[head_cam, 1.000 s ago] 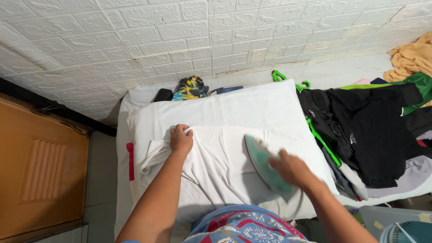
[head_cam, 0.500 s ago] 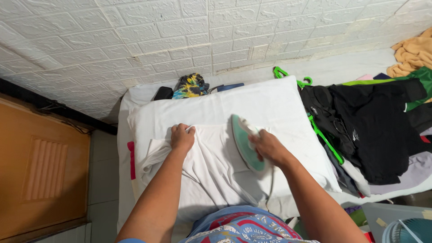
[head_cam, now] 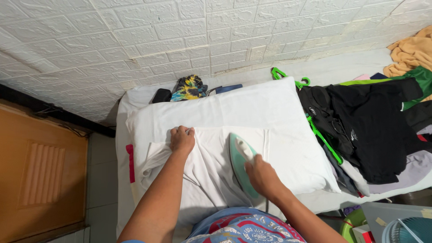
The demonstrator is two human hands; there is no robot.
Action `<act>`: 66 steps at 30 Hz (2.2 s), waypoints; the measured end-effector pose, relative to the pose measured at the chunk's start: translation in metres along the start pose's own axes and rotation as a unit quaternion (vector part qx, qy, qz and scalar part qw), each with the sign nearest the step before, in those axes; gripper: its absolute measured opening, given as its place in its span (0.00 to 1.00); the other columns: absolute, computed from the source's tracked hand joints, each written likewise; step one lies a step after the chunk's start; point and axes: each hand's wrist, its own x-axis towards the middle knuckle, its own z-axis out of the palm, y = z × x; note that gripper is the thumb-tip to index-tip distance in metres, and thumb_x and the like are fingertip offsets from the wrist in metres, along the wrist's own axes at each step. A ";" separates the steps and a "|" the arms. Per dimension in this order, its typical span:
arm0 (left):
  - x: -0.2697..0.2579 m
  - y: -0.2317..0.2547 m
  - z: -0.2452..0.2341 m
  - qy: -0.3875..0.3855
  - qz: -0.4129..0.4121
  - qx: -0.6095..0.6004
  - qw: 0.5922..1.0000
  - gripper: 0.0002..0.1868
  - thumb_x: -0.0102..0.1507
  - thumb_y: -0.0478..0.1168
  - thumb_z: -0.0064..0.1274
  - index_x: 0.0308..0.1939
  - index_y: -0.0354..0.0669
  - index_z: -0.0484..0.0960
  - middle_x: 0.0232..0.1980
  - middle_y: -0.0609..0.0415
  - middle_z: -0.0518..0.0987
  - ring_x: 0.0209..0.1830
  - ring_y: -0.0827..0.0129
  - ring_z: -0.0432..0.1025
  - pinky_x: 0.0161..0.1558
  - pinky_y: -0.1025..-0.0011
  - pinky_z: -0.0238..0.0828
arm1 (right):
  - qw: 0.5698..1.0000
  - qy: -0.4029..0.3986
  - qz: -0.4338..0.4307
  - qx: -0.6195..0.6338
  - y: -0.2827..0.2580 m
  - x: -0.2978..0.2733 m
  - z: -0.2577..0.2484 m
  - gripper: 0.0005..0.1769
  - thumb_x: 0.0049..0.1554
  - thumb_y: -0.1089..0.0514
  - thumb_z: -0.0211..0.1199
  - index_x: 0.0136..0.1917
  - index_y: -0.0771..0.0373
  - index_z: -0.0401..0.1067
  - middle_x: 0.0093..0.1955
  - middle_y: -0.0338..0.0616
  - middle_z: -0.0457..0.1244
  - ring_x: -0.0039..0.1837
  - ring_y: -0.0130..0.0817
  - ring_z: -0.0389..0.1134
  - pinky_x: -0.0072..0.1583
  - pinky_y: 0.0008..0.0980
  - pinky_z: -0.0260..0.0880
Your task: The person irons a white t-shirt on a padded surface using a green electric iron. They repeatedly smooth the fabric, lift and reposition the shirt, and iron different sections including the sleeves and body.
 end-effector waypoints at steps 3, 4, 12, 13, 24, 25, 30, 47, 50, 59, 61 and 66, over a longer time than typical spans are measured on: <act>-0.003 0.001 -0.002 0.000 0.009 0.011 1.000 0.23 0.68 0.59 0.45 0.59 0.51 0.75 0.70 0.51 0.63 0.67 0.56 0.64 0.65 0.55 0.62 | 1.000 0.013 0.013 -0.010 -0.011 0.034 -0.006 0.24 0.64 0.46 0.51 0.53 0.73 0.63 0.45 0.74 0.67 0.49 0.69 0.70 0.54 0.57 0.70; -0.004 0.002 -0.002 0.001 0.013 0.015 1.000 0.23 0.68 0.59 0.46 0.59 0.51 0.74 0.69 0.51 0.63 0.68 0.56 0.63 0.65 0.56 0.61 | 1.000 0.012 0.013 -0.015 -0.015 0.044 -0.011 0.24 0.64 0.45 0.51 0.53 0.72 0.63 0.46 0.73 0.67 0.50 0.69 0.70 0.54 0.57 0.69; -0.001 0.006 -0.003 -0.002 -0.004 0.021 1.000 0.21 0.68 0.57 0.47 0.60 0.52 0.74 0.70 0.53 0.63 0.68 0.58 0.63 0.65 0.55 0.62 | 0.999 0.024 0.034 -0.035 0.016 0.068 -0.035 0.25 0.64 0.45 0.51 0.57 0.71 0.63 0.49 0.72 0.67 0.54 0.66 0.70 0.57 0.56 0.68; -0.003 0.006 -0.003 -0.001 -0.007 0.023 1.000 0.21 0.68 0.57 0.47 0.60 0.52 0.74 0.70 0.53 0.63 0.69 0.58 0.63 0.65 0.54 0.62 | 0.998 0.029 0.042 -0.037 0.026 0.064 -0.039 0.24 0.64 0.44 0.52 0.57 0.71 0.64 0.49 0.72 0.67 0.55 0.66 0.70 0.57 0.55 0.68; -0.027 0.013 0.007 0.050 0.078 -0.059 0.994 0.20 0.68 0.49 0.52 0.57 0.42 0.70 0.56 0.40 0.78 0.57 0.47 0.73 0.55 0.51 0.68 | 0.995 -0.068 0.015 -0.066 0.047 0.022 -0.114 0.28 0.57 0.36 0.61 0.55 0.63 0.71 0.37 0.60 0.70 0.42 0.53 0.75 0.48 0.49 0.74; -0.026 0.011 0.011 0.054 0.090 -0.108 0.989 0.19 0.71 0.48 0.49 0.57 0.38 0.68 0.52 0.36 0.80 0.52 0.44 0.76 0.53 0.53 0.71 | 0.992 -0.082 -0.025 -0.097 0.048 0.026 -0.115 0.29 0.55 0.34 0.62 0.53 0.61 0.74 0.37 0.56 0.71 0.42 0.50 0.76 0.49 0.47 0.74; -0.039 0.014 0.004 0.075 0.124 -0.106 0.984 0.16 0.71 0.45 0.45 0.55 0.37 0.65 0.44 0.34 0.81 0.44 0.41 0.77 0.45 0.52 0.72 | 0.964 -0.107 -0.135 -0.201 0.024 0.057 -0.109 0.32 0.52 0.30 0.62 0.55 0.57 0.74 0.39 0.61 0.70 0.47 0.58 0.73 0.52 0.50 0.72; -0.015 -0.021 0.001 0.115 0.127 -0.110 0.979 0.16 0.72 0.39 0.42 0.61 0.34 0.65 0.59 0.33 0.74 0.56 0.42 0.72 0.55 0.53 0.68 | 0.977 -0.103 -0.123 -0.142 -0.086 0.097 -0.021 0.36 0.58 0.30 0.58 0.57 0.66 0.70 0.46 0.63 0.70 0.53 0.60 0.72 0.57 0.50 0.70; -0.015 -0.019 0.003 0.103 0.120 -0.094 0.983 0.18 0.71 0.38 0.42 0.62 0.34 0.65 0.62 0.34 0.72 0.59 0.43 0.71 0.57 0.54 0.68 | 0.981 -0.092 -0.107 -0.135 -0.086 0.085 -0.020 0.35 0.58 0.32 0.57 0.60 0.66 0.70 0.48 0.64 0.70 0.56 0.60 0.71 0.59 0.51 0.69; -0.021 -0.015 -0.003 0.075 0.119 -0.039 0.989 0.18 0.70 0.37 0.43 0.63 0.38 0.65 0.65 0.36 0.69 0.55 0.44 0.73 0.55 0.55 0.71 | 0.993 -0.047 0.038 -0.103 -0.020 0.058 -0.061 0.33 0.62 0.35 0.54 0.58 0.70 0.68 0.48 0.68 0.69 0.52 0.59 0.74 0.55 0.49 0.73; -0.021 -0.014 -0.004 0.069 0.120 -0.036 0.990 0.18 0.70 0.37 0.43 0.64 0.38 0.65 0.64 0.36 0.68 0.55 0.44 0.73 0.55 0.56 0.71 | 0.992 -0.063 0.079 -0.072 -0.011 0.045 -0.066 0.32 0.63 0.36 0.52 0.55 0.71 0.67 0.46 0.68 0.70 0.48 0.59 0.75 0.51 0.50 0.76; -0.020 -0.015 -0.003 0.065 0.124 -0.024 0.990 0.19 0.70 0.38 0.43 0.64 0.40 0.65 0.65 0.37 0.68 0.55 0.44 0.74 0.54 0.55 0.72 | 0.995 -0.081 0.036 -0.039 0.021 0.003 -0.044 0.29 0.61 0.38 0.53 0.53 0.71 0.65 0.43 0.68 0.69 0.45 0.60 0.75 0.49 0.51 0.74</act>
